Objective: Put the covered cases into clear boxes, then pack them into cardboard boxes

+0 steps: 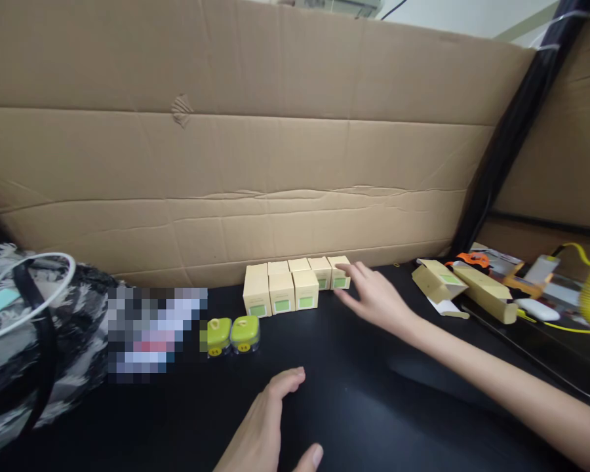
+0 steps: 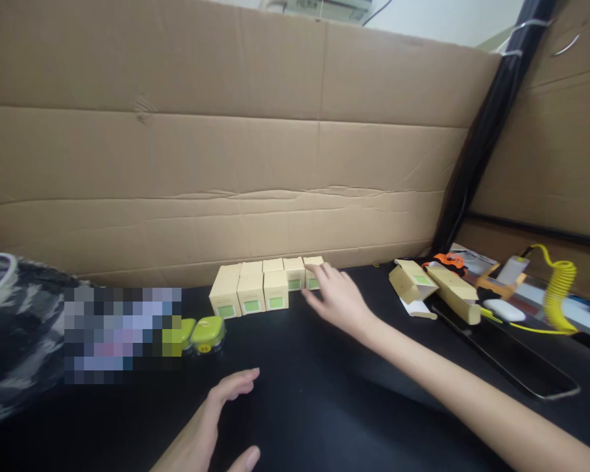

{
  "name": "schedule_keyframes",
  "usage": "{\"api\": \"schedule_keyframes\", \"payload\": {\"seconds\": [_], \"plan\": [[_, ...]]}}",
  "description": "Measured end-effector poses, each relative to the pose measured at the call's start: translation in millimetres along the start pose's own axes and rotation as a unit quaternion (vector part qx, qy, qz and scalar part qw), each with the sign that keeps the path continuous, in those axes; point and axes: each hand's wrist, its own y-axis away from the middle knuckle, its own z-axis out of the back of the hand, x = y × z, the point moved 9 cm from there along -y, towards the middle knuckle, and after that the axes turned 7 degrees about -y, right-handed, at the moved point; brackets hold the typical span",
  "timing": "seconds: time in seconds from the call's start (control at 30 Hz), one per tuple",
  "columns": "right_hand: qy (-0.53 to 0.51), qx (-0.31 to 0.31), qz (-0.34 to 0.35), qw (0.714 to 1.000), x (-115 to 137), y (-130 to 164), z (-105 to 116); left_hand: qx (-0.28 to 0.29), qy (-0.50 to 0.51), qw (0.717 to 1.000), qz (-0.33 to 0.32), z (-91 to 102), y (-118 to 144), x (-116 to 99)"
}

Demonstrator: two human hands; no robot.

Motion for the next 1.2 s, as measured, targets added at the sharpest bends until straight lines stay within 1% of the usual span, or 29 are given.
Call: {"api": "schedule_keyframes", "payload": {"seconds": [0.07,0.13,0.2,0.23,0.3,0.37,0.43,0.47,0.53,0.6,0.67,0.73,0.8,0.83,0.93,1.03,1.13,1.2], "plan": [[0.041,-0.002,-0.066,0.997,-40,13,13,0.004,-0.007,1.0,-0.007,0.8,-1,-3],[0.081,-0.004,-0.147,0.986,-86,28,25,0.014,-0.017,1.0,-0.018,1.1,-2,-6],[0.107,0.005,-0.222,0.969,-126,43,31,0.025,-0.03,0.999,-0.033,1.2,-3,-10],[0.111,0.018,-0.248,0.962,-142,49,31,0.029,-0.038,0.998,-0.04,1.1,-4,-11],[0.105,0.05,-0.278,0.953,-162,56,28,0.035,-0.054,0.997,-0.051,1.0,-4,-13],[0.085,0.086,-0.281,0.952,-166,58,24,0.037,-0.067,0.995,-0.059,1.1,-4,-14],[0.049,0.12,-0.256,0.958,-152,56,21,0.038,-0.079,0.994,-0.064,1.7,-4,-14],[0.021,0.138,-0.233,0.962,-139,56,20,0.04,-0.085,0.993,-0.069,1.7,-4,-14],[-0.048,0.176,-0.165,0.969,-100,56,21,0.053,-0.096,0.99,-0.083,0.3,-4,-15],[-0.119,0.213,-0.088,0.966,-53,62,25,0.051,-0.097,0.99,-0.088,1.2,-4,-16],[-0.173,0.241,-0.023,0.955,-8,71,31,0.035,-0.083,0.993,-0.082,4.7,-5,-17],[-0.237,0.258,0.042,0.936,33,80,37,0.021,-0.065,0.995,-0.077,7.4,-5,-17],[-0.297,0.271,0.093,0.911,65,88,42,0.018,-0.059,0.994,-0.094,7.4,-5,-20],[-0.321,0.276,0.112,0.899,77,91,44,0.011,-0.062,0.991,-0.116,8.1,-5,-23],[-0.345,0.29,0.159,0.878,98,99,40,0.007,-0.087,0.979,-0.184,4.2,-4,-29],[-0.31,0.277,0.238,0.878,107,107,32,0.019,-0.11,0.973,-0.202,-3.2,-5,-26],[-0.263,0.228,0.325,0.879,110,117,27,0.01,-0.091,0.972,-0.217,-1.5,-5,-30],[-0.239,0.184,0.354,0.885,109,120,27,0.014,-0.061,0.975,-0.212,1.7,-5,-34]]}}
